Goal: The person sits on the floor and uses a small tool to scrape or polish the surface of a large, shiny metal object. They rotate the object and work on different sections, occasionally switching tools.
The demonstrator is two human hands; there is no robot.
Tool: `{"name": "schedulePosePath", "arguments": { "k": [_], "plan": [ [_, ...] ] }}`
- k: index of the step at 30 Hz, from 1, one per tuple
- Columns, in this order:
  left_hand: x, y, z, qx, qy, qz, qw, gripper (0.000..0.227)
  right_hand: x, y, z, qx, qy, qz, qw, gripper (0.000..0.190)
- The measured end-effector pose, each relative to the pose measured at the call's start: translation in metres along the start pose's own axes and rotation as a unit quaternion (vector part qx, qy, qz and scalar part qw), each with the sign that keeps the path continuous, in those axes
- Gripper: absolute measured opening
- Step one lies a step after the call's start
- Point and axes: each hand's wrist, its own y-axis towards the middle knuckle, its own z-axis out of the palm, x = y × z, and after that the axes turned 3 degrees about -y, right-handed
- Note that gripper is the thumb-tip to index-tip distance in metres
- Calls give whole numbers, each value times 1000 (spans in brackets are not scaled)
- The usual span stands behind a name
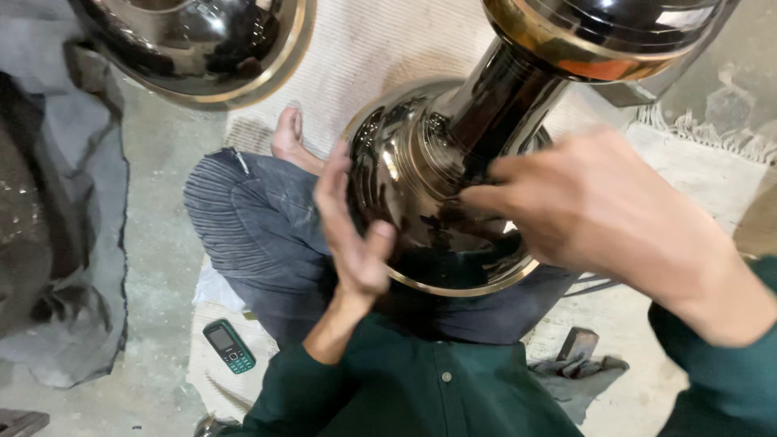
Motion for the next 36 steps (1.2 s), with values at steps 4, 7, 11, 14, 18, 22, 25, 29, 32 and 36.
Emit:
{"name": "schedulePosePath", "arguments": {
  "k": [4,7,11,14,18,22,25,29,32,36],
  "plan": [
    [-2,26,-22,-19,10,34,999,70,-6,-74,29,-46,18,193,980,50],
    [-18,46,-21,26,76,14,997,69,-16,-127,83,-212,264,314,887,60],
    [-23,85,23,187,146,49,970,80,-7,-169,184,-431,468,350,688,59],
    [-15,105,77,191,139,97,967,84,4,-161,248,-508,483,381,603,29],
    [-2,123,118,154,96,114,977,81,25,-144,278,-500,514,489,497,22],
    [11,133,132,150,54,152,975,61,25,-145,260,-457,518,496,526,16],
    [13,136,129,144,78,168,972,38,22,-143,246,-411,563,510,504,15],
    [11,145,127,185,48,130,973,40,45,-139,243,-399,562,537,486,12],
    [11,160,120,263,-33,72,962,51,90,-132,250,-402,485,504,591,18],
    [22,185,118,383,-94,-51,917,55,161,-106,268,-373,598,427,567,31]
  ]
}}
